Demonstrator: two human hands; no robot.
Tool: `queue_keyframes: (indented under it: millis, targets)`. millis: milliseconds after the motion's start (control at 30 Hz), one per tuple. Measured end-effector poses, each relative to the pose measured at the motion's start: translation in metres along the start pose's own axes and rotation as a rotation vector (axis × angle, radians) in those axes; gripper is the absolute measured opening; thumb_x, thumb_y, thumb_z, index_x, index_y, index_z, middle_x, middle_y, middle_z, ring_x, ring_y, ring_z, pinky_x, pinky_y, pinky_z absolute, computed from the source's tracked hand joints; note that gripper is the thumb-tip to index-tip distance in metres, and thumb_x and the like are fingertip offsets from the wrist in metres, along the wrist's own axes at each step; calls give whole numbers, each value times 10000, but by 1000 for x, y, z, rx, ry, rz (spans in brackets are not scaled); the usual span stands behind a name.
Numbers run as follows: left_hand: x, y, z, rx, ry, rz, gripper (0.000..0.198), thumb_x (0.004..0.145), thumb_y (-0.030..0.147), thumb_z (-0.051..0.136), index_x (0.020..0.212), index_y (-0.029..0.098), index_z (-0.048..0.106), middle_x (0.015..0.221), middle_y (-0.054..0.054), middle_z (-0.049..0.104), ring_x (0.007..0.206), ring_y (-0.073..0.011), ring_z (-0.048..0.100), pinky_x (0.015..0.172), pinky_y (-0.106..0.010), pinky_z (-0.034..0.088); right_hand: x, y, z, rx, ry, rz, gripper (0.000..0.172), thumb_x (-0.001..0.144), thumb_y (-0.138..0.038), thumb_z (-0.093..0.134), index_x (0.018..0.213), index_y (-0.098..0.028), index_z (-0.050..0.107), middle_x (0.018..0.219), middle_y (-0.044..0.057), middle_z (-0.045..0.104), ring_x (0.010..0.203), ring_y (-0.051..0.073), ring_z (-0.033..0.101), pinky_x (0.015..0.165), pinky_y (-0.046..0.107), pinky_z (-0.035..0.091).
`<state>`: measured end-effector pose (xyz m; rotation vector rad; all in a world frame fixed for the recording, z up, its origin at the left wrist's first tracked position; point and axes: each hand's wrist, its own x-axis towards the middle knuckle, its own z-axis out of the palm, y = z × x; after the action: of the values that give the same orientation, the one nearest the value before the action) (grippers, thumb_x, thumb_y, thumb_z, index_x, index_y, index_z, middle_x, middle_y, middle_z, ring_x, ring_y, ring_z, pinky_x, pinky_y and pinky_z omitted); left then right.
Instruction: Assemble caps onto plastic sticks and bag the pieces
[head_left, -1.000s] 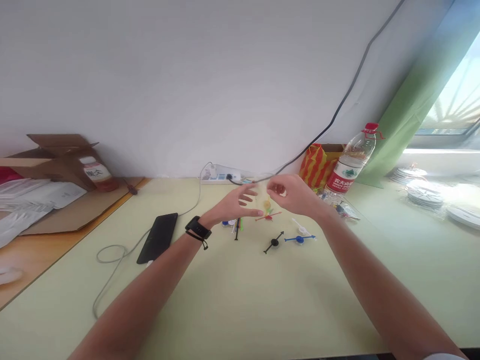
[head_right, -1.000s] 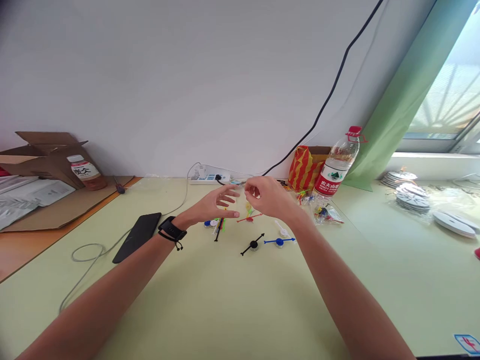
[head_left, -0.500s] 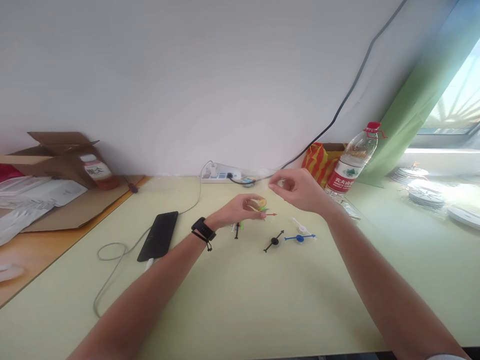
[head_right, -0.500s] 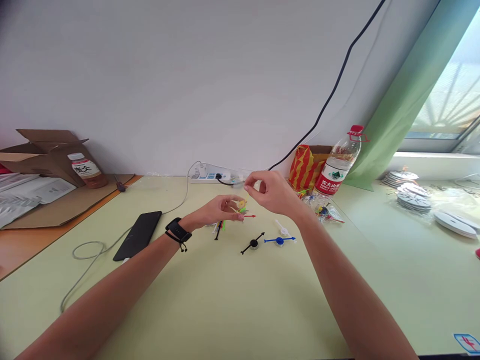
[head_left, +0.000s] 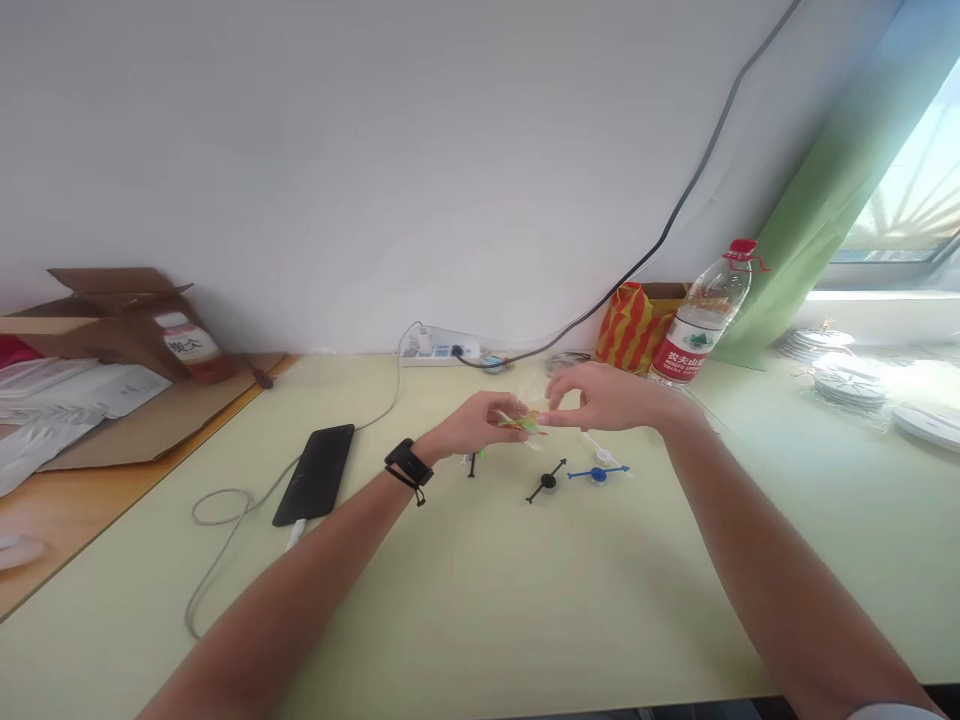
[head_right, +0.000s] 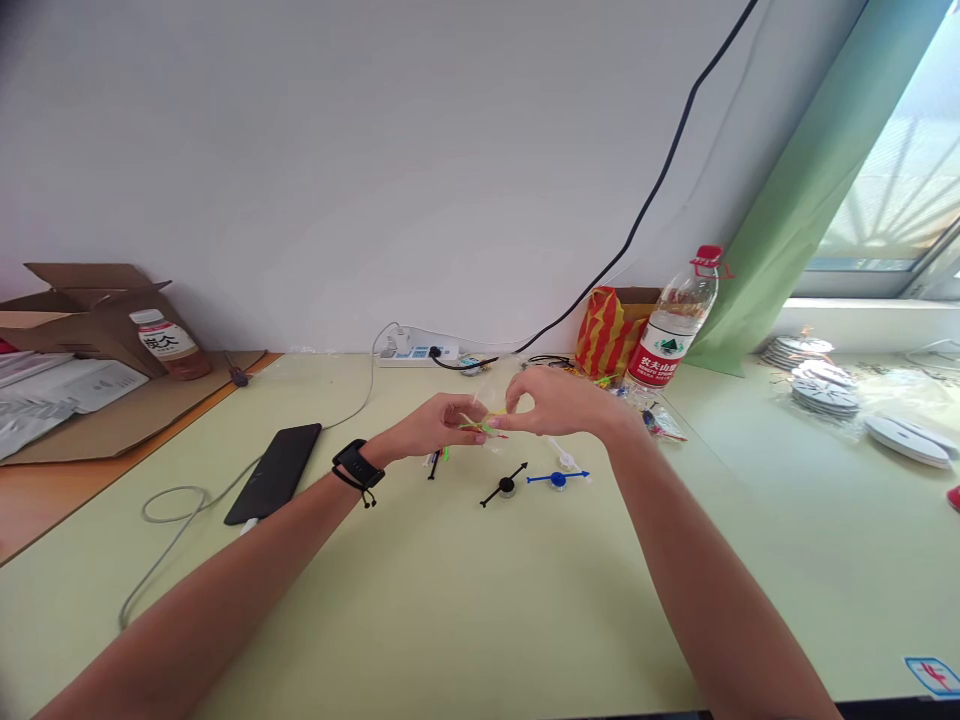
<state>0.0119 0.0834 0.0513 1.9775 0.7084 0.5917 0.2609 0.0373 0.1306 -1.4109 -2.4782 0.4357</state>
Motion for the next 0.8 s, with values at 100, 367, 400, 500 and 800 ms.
queue_keyframes:
  millis: [100,367,400,500,800]
  targets:
    - [1,-3,0,26,28,-17,417,808,475,791,1093,185,699,1096,-94,749,803,-181,696,574,-252,448,-1,0,-2,15,-74,52,483,807,-694,676,905,-231,772,1012,74,731,886,250,697,701,312,490]
    - [0,-7,6,-13,35,-73,552,769,517,819,1197,207,660,1114,-101,735,803,-194,726,693,-311,555,-3,-10,-10,240,43,176,576,861,-740,590,948,-199,769,686,62,718,557,171,625,517,280,410]
    - [0,-7,7,-18,27,-65,553,744,500,844,1174,202,664,1105,-98,735,833,-205,730,707,-311,552,-3,-11,-10,265,59,193,589,864,-747,580,973,-201,772,617,54,694,521,166,589,494,282,389]
    - [1,-9,9,-32,24,-41,471,722,481,860,1030,170,688,1037,-89,737,888,-226,726,725,-311,541,-1,-11,-7,322,53,241,591,861,-756,585,986,-211,778,543,45,663,461,154,515,467,295,376]
    - [3,-4,13,-55,114,-36,427,805,497,793,1075,179,698,1082,-81,726,946,-242,729,614,-266,485,4,-6,8,198,67,161,502,875,-700,624,866,-215,752,663,55,692,599,211,702,477,281,438]
